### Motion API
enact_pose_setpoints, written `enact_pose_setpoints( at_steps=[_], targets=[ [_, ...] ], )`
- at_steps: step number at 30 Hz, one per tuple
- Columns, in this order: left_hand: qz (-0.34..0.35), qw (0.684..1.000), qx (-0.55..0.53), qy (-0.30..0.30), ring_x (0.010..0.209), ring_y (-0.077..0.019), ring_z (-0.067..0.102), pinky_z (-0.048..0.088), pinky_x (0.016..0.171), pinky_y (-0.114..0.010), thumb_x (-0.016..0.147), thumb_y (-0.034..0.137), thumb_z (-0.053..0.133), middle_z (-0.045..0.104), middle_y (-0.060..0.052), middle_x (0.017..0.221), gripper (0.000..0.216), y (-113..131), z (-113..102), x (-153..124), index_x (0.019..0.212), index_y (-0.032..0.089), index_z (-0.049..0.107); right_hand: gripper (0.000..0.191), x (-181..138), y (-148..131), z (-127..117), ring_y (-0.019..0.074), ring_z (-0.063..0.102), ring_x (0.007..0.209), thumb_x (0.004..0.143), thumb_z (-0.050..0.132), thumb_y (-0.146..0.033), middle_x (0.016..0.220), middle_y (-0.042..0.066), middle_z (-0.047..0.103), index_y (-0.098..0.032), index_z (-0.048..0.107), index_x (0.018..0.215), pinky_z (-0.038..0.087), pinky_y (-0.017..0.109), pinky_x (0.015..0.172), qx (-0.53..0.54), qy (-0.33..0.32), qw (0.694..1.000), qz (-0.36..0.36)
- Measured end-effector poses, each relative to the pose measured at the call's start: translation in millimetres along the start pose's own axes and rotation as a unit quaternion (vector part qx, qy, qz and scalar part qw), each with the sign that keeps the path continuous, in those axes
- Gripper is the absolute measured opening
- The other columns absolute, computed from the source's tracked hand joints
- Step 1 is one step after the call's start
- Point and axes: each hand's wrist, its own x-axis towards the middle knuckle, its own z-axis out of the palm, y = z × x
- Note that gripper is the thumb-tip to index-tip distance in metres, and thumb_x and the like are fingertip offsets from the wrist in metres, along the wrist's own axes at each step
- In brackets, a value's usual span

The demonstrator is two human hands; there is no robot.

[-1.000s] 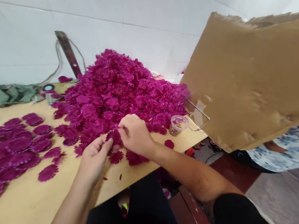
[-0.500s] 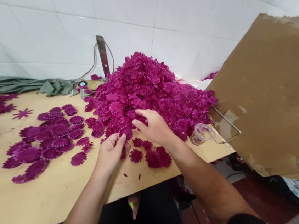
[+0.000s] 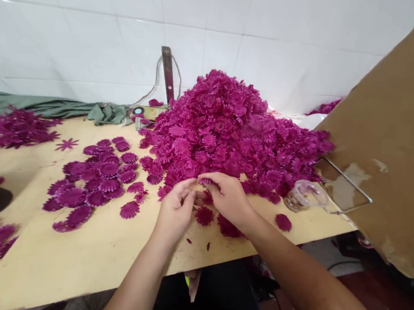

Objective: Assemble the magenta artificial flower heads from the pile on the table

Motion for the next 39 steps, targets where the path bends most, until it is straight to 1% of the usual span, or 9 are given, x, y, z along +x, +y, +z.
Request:
enact_pose_setpoints(
  at_steps=[4,12,18,22,27,29,32,36,39],
  targets=[
    [0.049,0.993,0.079,0.070,0.062,-0.0143,0.059,0.047,0.063,-0.027,0.070,0.036,0.058,0.064,-0.001,0.065,0.035,8.5,-4.9,-3.2,0.098,0.015,0.055,0.018,1.9,3.3,-3.8,0.0117,0.054,0.061,0.084,0.040,-0.016,0.068,0.002,0.062,-0.015,0.056,0.077,0.042,0.026,0.062,0.015,0.051,0.997,0.049],
    [0.139,0.967,0.213,0.024,0.080,-0.0169,0.061,0.048,0.070,-0.029,0.076,0.035,0.054,0.065,-0.006,0.089,0.030,5.7,10.1,3.2,0.101,0.018,0.059,0.026,-1.2,8.0,-4.4,0.0092,0.037,0.054,0.083,0.041,-0.023,0.055,-0.004,0.041,-0.019,0.036,0.058,0.030,0.023,0.054,0.010,0.006,0.995,0.099],
    [0.218,0.933,0.286,-0.021,0.089,-0.0191,0.059,0.047,0.081,-0.033,0.077,0.032,0.054,0.063,-0.006,0.096,0.029,6.9,25.6,16.5,0.102,0.020,0.059,0.034,7.0,20.1,-3.9,0.0072,0.031,0.048,0.083,0.042,-0.033,0.049,-0.006,0.036,-0.017,0.041,0.053,0.026,0.023,0.049,0.144,0.013,0.976,0.162],
    [0.235,0.927,0.293,-0.024,0.087,-0.0184,0.060,0.047,0.081,-0.033,0.077,0.031,0.054,0.064,-0.006,0.095,0.028,10.7,29.6,21.6,0.102,0.020,0.060,0.037,5.3,19.9,-3.6,0.0069,0.034,0.049,0.082,0.043,-0.042,0.051,-0.005,0.038,-0.017,0.043,0.056,0.031,0.022,0.052,0.246,0.012,0.959,0.143],
    [0.284,0.897,0.335,-0.047,0.088,-0.0180,0.060,0.045,0.084,-0.032,0.076,0.020,0.048,0.066,-0.004,0.092,0.025,16.4,27.5,24.1,0.094,0.023,0.065,0.039,-2.3,13.2,-16.0,0.0071,0.035,0.047,0.087,0.032,-0.045,0.054,-0.004,0.041,-0.017,0.048,0.064,0.031,0.021,0.047,0.308,-0.076,0.936,0.155],
    [0.274,0.898,0.342,-0.044,0.084,-0.0172,0.061,0.045,0.080,-0.030,0.076,0.020,0.047,0.067,-0.003,0.088,0.024,18.0,27.9,25.1,0.089,0.023,0.066,0.030,-4.4,10.8,-18.4,0.0071,0.036,0.049,0.085,0.039,-0.039,0.057,-0.004,0.042,-0.017,0.049,0.069,0.032,0.021,0.048,0.301,-0.096,0.938,0.145],
    [0.210,0.923,0.322,-0.007,0.071,-0.0163,0.061,0.046,0.071,-0.029,0.074,0.025,0.050,0.067,-0.002,0.076,0.016,20.4,29.1,31.4,0.076,0.022,0.065,0.012,-7.7,7.9,-15.3,0.0080,0.040,0.057,0.080,0.049,-0.023,0.062,-0.004,0.044,-0.016,0.048,0.070,0.037,0.021,0.056,0.221,-0.065,0.968,0.095],
    [0.119,0.971,0.175,0.113,0.056,-0.0137,0.057,0.047,0.061,-0.027,0.073,0.026,0.048,0.060,0.001,0.060,0.010,25.9,19.4,53.8,0.073,0.018,0.055,0.013,-16.5,8.2,-8.2,0.0092,0.045,0.060,0.079,0.045,-0.013,0.062,-0.003,0.048,-0.016,0.047,0.066,0.039,0.023,0.061,0.130,-0.058,0.987,0.073],
    [0.125,0.968,0.148,0.161,0.060,-0.0140,0.058,0.048,0.065,-0.029,0.073,0.023,0.045,0.058,0.000,0.062,0.010,28.2,5.5,70.6,0.077,0.018,0.053,0.010,-21.4,10.4,-11.3,0.0111,0.050,0.067,0.076,0.047,-0.010,0.070,0.000,0.055,-0.015,0.052,0.069,0.042,0.024,0.064,0.126,-0.076,0.986,0.078]
  ],
)
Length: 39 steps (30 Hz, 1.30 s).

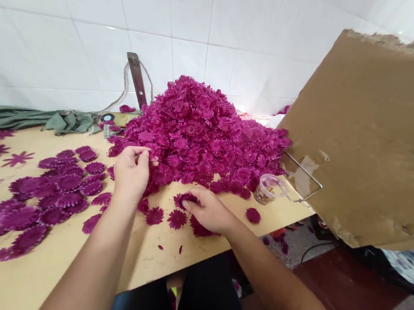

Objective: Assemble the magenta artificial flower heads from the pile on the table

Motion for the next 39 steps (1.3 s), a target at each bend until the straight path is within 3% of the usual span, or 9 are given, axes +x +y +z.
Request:
enact_pose_setpoints(
  at_steps=[6,11,16,22,25,29,34,36,39],
  targets=[
    [0.164,0.970,0.163,-0.069,0.102,-0.0233,0.055,0.042,0.091,-0.038,0.065,0.014,0.050,0.059,-0.010,0.108,0.036,-8.6,-1.8,-11.6,0.100,0.017,0.058,0.018,1.3,-0.3,-14.7,0.0147,0.057,0.080,0.077,0.050,-0.014,0.087,0.005,0.064,-0.017,0.060,0.091,0.044,0.029,0.075,-0.030,0.161,0.986,-0.003],
    [0.191,0.955,0.144,-0.176,0.091,-0.0191,0.060,0.045,0.087,-0.034,0.078,0.026,0.046,0.065,-0.006,0.096,0.025,4.4,6.4,-43.5,0.097,0.020,0.062,0.016,4.5,10.9,-12.0,0.0126,0.050,0.063,0.082,0.046,-0.022,0.066,0.002,0.058,-0.016,0.056,0.072,0.039,0.026,0.062,-0.100,0.172,0.979,0.035],
    [0.246,0.930,0.139,-0.235,0.089,-0.0195,0.060,0.046,0.083,-0.033,0.076,0.032,0.056,0.066,-0.005,0.095,0.025,14.4,18.6,-54.0,0.097,0.022,0.064,0.026,11.3,12.8,-14.3,0.0094,0.041,0.055,0.083,0.044,-0.022,0.054,-0.003,0.045,-0.017,0.044,0.057,0.032,0.023,0.054,-0.043,0.166,0.984,0.044],
    [0.234,0.922,0.176,-0.252,0.081,-0.0178,0.060,0.046,0.076,-0.030,0.076,0.027,0.055,0.065,-0.002,0.085,0.021,9.4,25.1,-47.2,0.092,0.025,0.067,0.019,7.7,11.2,-19.5,0.0092,0.048,0.056,0.084,0.038,-0.016,0.060,-0.003,0.051,-0.016,0.057,0.079,0.040,0.022,0.055,0.148,0.094,0.982,0.071],
    [0.239,0.911,0.203,-0.267,0.084,-0.0185,0.061,0.045,0.077,-0.031,0.075,0.021,0.054,0.067,-0.002,0.089,0.022,8.8,27.0,-47.9,0.091,0.025,0.068,0.021,4.4,11.6,-22.0,0.0131,0.058,0.079,0.078,0.046,-0.011,0.087,0.005,0.063,-0.015,0.059,0.095,0.047,0.028,0.072,0.115,0.123,0.983,0.078],
    [0.226,0.912,0.250,-0.235,0.077,-0.0198,0.062,0.044,0.074,-0.033,0.073,0.020,0.053,0.069,-0.002,0.083,0.017,8.8,32.5,-48.3,0.080,0.024,0.067,0.032,-0.3,11.1,-18.4,0.0196,0.054,0.107,0.075,0.050,-0.009,0.114,0.012,0.059,-0.014,0.058,0.105,0.041,0.038,0.094,0.015,0.176,0.982,0.062],
    [0.077,0.966,0.207,-0.135,0.067,-0.0189,0.060,0.045,0.067,-0.031,0.074,0.030,0.050,0.066,-0.003,0.069,0.016,2.6,30.0,-28.7,0.068,0.020,0.060,0.034,-8.6,5.9,-8.9,0.0182,0.058,0.099,0.076,0.050,-0.013,0.109,0.009,0.062,-0.016,0.055,0.110,0.044,0.037,0.092,0.013,0.142,0.990,0.010],
    [0.039,0.981,0.131,-0.140,0.069,-0.0177,0.061,0.046,0.067,-0.030,0.073,0.032,0.050,0.067,-0.004,0.073,0.016,3.4,25.7,-23.3,0.071,0.018,0.059,0.028,-7.3,6.3,-8.9,0.0171,0.059,0.094,0.078,0.049,-0.016,0.102,0.008,0.064,-0.017,0.057,0.104,0.045,0.036,0.089,0.030,0.158,0.987,0.019],
    [0.087,0.972,0.078,-0.206,0.077,-0.0174,0.061,0.046,0.072,-0.029,0.072,0.034,0.053,0.067,-0.005,0.084,0.020,9.6,21.6,-28.1,0.080,0.017,0.062,0.020,-0.9,11.3,-12.8,0.0171,0.060,0.090,0.080,0.045,-0.016,0.095,0.009,0.063,-0.015,0.058,0.096,0.046,0.036,0.085,0.052,0.196,0.978,0.045]
  ],
)
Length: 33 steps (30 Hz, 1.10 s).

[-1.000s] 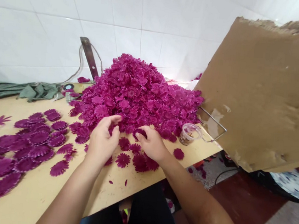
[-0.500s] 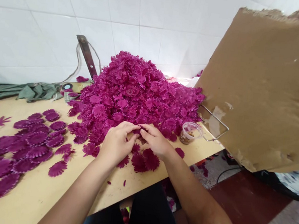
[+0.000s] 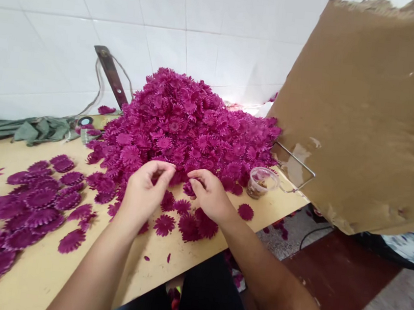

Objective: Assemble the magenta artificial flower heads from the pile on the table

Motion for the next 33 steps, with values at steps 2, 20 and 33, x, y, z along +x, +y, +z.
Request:
enact_pose_setpoints(
  at_steps=[2,20,33],
  targets=[
    [0.042,0.996,0.022,-0.070,0.079,-0.0175,0.061,0.046,0.074,-0.029,0.073,0.032,0.054,0.067,-0.004,0.088,0.021,5.2,2.7,-7.3,0.086,0.019,0.064,0.023,4.1,3.7,-1.2,0.0181,0.058,0.094,0.081,0.044,-0.017,0.100,0.010,0.062,-0.014,0.055,0.100,0.046,0.037,0.086,-0.002,0.010,1.000,-0.011],
    [-0.010,0.986,0.036,0.160,0.086,-0.0197,0.059,0.046,0.083,-0.036,0.064,0.021,0.057,0.061,-0.005,0.087,0.024,-10.7,-18.8,27.7,0.088,0.017,0.056,0.020,-3.7,-2.9,-16.0,0.0165,0.059,0.085,0.073,0.055,-0.015,0.090,0.007,0.063,-0.014,0.059,0.093,0.046,0.033,0.079,0.055,-0.098,0.993,0.044],
    [0.152,0.980,0.125,-0.037,0.093,-0.0207,0.060,0.046,0.085,-0.036,0.078,0.033,0.051,0.066,-0.007,0.099,0.027,12.3,19.8,-26.3,0.098,0.019,0.063,0.032,6.1,0.6,-18.2,0.0103,0.041,0.056,0.086,0.041,-0.027,0.056,-0.002,0.043,-0.018,0.037,0.055,0.030,0.025,0.057,-0.109,-0.009,0.994,0.026]
  ],
)
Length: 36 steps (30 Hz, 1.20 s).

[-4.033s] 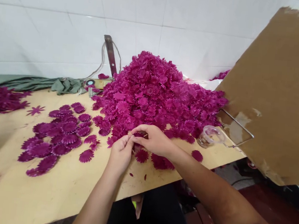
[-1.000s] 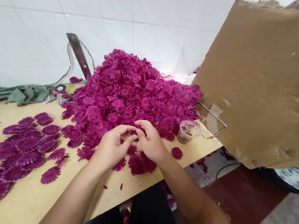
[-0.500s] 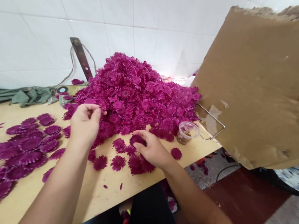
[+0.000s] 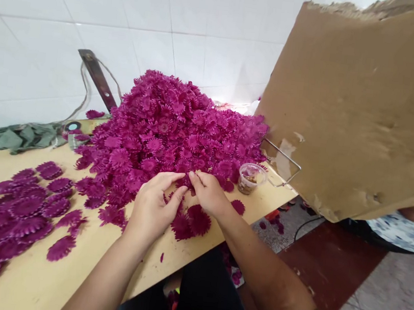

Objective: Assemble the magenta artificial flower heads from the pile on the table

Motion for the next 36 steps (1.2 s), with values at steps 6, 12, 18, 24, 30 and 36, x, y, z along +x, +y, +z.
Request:
enact_pose_setpoints(
  at_steps=[6,12,18,24,30,36],
  targets=[
    [-0.096,0.994,-0.039,-0.027,0.085,-0.0199,0.062,0.049,0.081,-0.037,0.074,0.033,0.053,0.066,-0.007,0.098,0.040,2.3,4.0,9.2,0.110,0.017,0.057,0.029,6.5,-0.3,4.9,0.0103,0.043,0.061,0.088,0.037,-0.028,0.061,-0.001,0.046,-0.018,0.041,0.061,0.034,0.024,0.061,0.058,-0.022,0.997,-0.040],
    [0.018,0.999,0.000,0.039,0.096,-0.0192,0.058,0.045,0.089,-0.036,0.071,0.017,0.048,0.063,-0.005,0.098,0.029,4.1,-2.2,5.2,0.096,0.020,0.063,0.032,2.2,2.1,3.7,0.0117,0.044,0.064,0.090,0.031,-0.035,0.062,-0.001,0.047,-0.019,0.040,0.063,0.036,0.026,0.066,0.081,-0.045,0.994,-0.055],
    [0.043,0.994,0.089,0.046,0.089,-0.0206,0.060,0.045,0.081,-0.036,0.076,0.025,0.054,0.065,-0.004,0.094,0.019,5.9,-3.8,-0.6,0.092,0.023,0.064,0.033,-2.0,0.8,3.0,0.0119,0.045,0.067,0.089,0.031,-0.039,0.063,-0.002,0.045,-0.020,0.040,0.064,0.036,0.026,0.068,0.105,-0.064,0.992,-0.038],
    [0.007,0.988,0.155,-0.017,0.086,-0.0243,0.062,0.041,0.076,-0.039,0.073,0.019,0.052,0.068,-0.005,0.095,0.019,3.0,2.1,3.2,0.087,0.023,0.065,0.026,-6.9,1.6,11.5,0.0109,0.043,0.062,0.087,0.038,-0.030,0.063,-0.003,0.042,-0.020,0.039,0.064,0.034,0.025,0.061,0.126,-0.063,0.990,0.008],
    [-0.119,0.993,0.023,0.007,0.062,-0.0173,0.057,0.040,0.063,-0.029,0.072,0.026,0.050,0.062,0.001,0.061,0.012,0.2,5.3,9.7,0.070,0.021,0.062,0.021,-13.2,-2.9,12.0,0.0096,0.038,0.055,0.081,0.044,-0.022,0.058,-0.005,0.040,-0.019,0.038,0.062,0.030,0.024,0.054,0.128,-0.040,0.991,0.006],
    [-0.250,0.935,-0.225,0.109,0.055,-0.0124,0.051,0.044,0.062,-0.026,0.069,0.030,0.051,0.055,0.002,0.058,0.013,-32.7,3.0,24.0,0.063,0.019,0.054,0.027,-16.9,0.0,10.4,0.0080,0.033,0.051,0.082,0.040,-0.025,0.054,-0.006,0.034,-0.020,0.031,0.057,0.027,0.023,0.051,0.170,-0.036,0.984,-0.032]
  ],
)
